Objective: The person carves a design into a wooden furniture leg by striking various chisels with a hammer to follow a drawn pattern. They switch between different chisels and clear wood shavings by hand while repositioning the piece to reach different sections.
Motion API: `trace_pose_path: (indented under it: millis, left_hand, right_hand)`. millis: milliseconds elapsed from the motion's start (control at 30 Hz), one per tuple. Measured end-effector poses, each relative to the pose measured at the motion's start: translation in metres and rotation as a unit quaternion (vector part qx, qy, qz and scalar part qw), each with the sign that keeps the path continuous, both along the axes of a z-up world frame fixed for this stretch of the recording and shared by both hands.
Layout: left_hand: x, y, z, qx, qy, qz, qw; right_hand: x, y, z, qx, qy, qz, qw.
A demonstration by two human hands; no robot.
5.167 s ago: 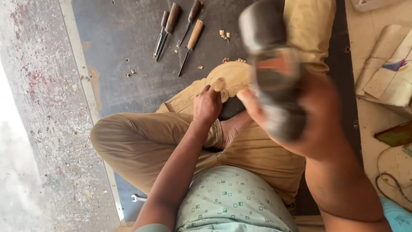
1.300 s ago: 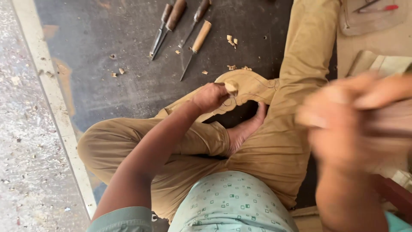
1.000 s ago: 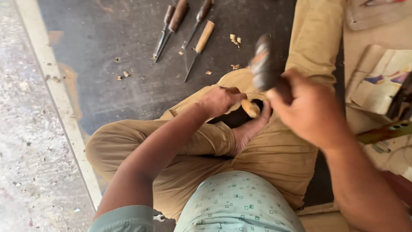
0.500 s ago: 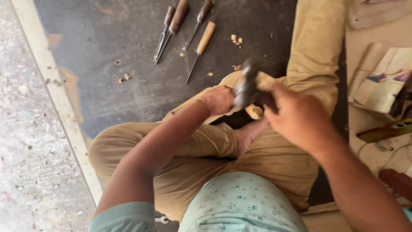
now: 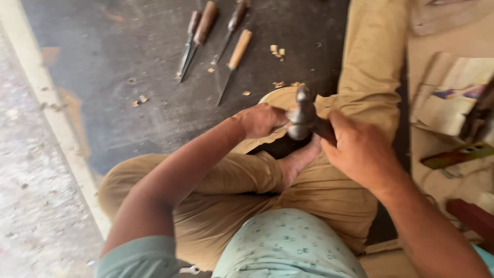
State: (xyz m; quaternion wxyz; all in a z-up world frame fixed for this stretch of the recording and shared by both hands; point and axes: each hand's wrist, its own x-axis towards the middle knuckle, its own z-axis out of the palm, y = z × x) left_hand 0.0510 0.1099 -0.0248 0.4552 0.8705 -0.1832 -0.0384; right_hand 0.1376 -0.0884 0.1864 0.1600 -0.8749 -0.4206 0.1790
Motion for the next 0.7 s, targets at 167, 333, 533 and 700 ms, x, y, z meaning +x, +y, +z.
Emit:
trace_pose_path:
  millis: [167,333,533,700]
  left_hand:
    - [0.010,0.003,0.006,-0.051,0.020,-0.020,0.998]
    - [0.009,0.007,-0.009,-0.119,0.065,-0.010,0.991]
    - [0.006,0.005,-0.007,-0.068,-0.040,-0.016,0.997]
    - [-0.003,0.001,-0.001,0.005,0.050,0.015,0.999]
  right_hand:
    - [0.014,-0.005,0.071,0.128,0.027,-0.027,0.991]
    - [-0.014,-0.028,0.074,0.307,0.174,-0.177,0.919]
    - [0.006,0.010,0.011,-0.131,0.000,0.037,0.991]
    - [0.004,0.012,0.013,-0.025,-0.052,0.078,0.995]
